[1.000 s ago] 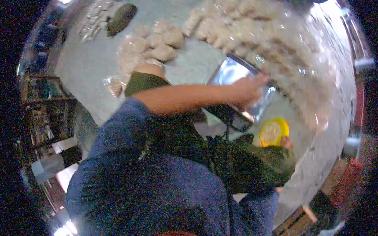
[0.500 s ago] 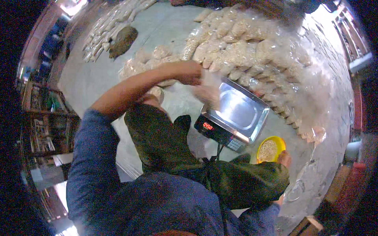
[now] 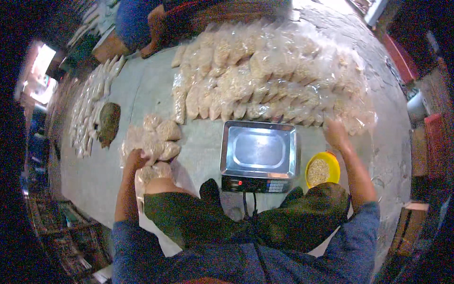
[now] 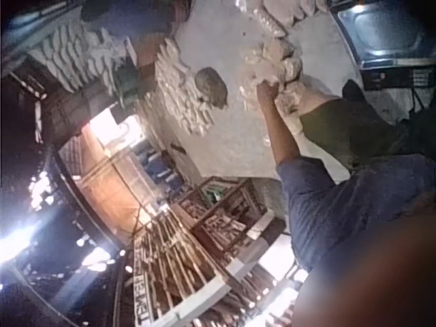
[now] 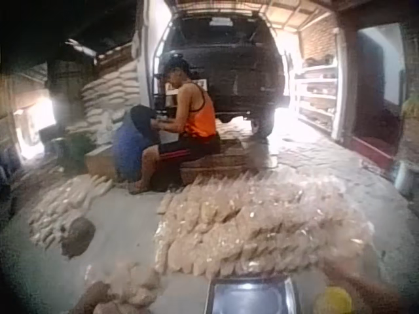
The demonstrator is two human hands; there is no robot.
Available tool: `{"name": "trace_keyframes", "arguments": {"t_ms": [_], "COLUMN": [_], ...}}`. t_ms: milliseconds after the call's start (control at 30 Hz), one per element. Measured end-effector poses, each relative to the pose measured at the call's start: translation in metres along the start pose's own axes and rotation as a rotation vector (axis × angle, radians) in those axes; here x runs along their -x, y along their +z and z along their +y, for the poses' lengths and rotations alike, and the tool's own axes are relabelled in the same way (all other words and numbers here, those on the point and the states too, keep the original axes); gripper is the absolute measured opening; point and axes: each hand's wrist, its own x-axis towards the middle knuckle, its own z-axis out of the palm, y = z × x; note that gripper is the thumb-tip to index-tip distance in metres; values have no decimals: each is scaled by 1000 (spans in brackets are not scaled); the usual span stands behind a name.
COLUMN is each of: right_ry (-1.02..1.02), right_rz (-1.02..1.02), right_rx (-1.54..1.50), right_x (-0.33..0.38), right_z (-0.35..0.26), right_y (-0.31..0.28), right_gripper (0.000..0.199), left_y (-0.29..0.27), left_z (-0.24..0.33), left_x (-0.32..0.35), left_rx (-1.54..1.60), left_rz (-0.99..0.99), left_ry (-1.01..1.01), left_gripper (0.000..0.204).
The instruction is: The person is weighing small plastic bags of snacks on a digital scale and adjusting the amount by adding or removing pieces from a bowl.
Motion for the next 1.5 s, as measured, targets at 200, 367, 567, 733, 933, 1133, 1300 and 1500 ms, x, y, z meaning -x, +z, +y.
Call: {"name": "trace_keyframes", "arguments": {"t_ms": [200, 367, 567, 733, 933, 1133, 1300, 1500], "right_ry": [-48, 182, -187, -409, -420, -816, -890, -798], "right_rz": [376, 373, 511, 362, 142, 256, -95, -316], "right_rx": [-332, -419, -406, -494, -466, -409, -314, -494], "right_x": [-156, -237, -202, -95, -5, 62, 80, 91], "right_z": [-166, -205, -217, -211, -200, -198, -189, -181], "right_y": [-52, -35, -64, -132, -102, -46, 1, -19], "right_gripper": [68, 43, 27, 26, 25, 16, 11, 25], "left_y": [-66, -132, -140, -108, -9, 6, 57, 88], "left_z": [84, 183, 255, 311, 389, 413, 423, 418], "left_x": [49, 116, 172, 160, 88, 57, 39, 33], "left_rx": [305, 819, 1246, 1816, 2000, 1718, 1124, 1099], "left_rz": [287, 182, 162, 110, -10, -464, -257, -160], "left_ry": [36, 199, 291, 224, -37, -50, 118, 194], "left_gripper": [77, 66, 61, 38, 50, 81, 48, 29]}}
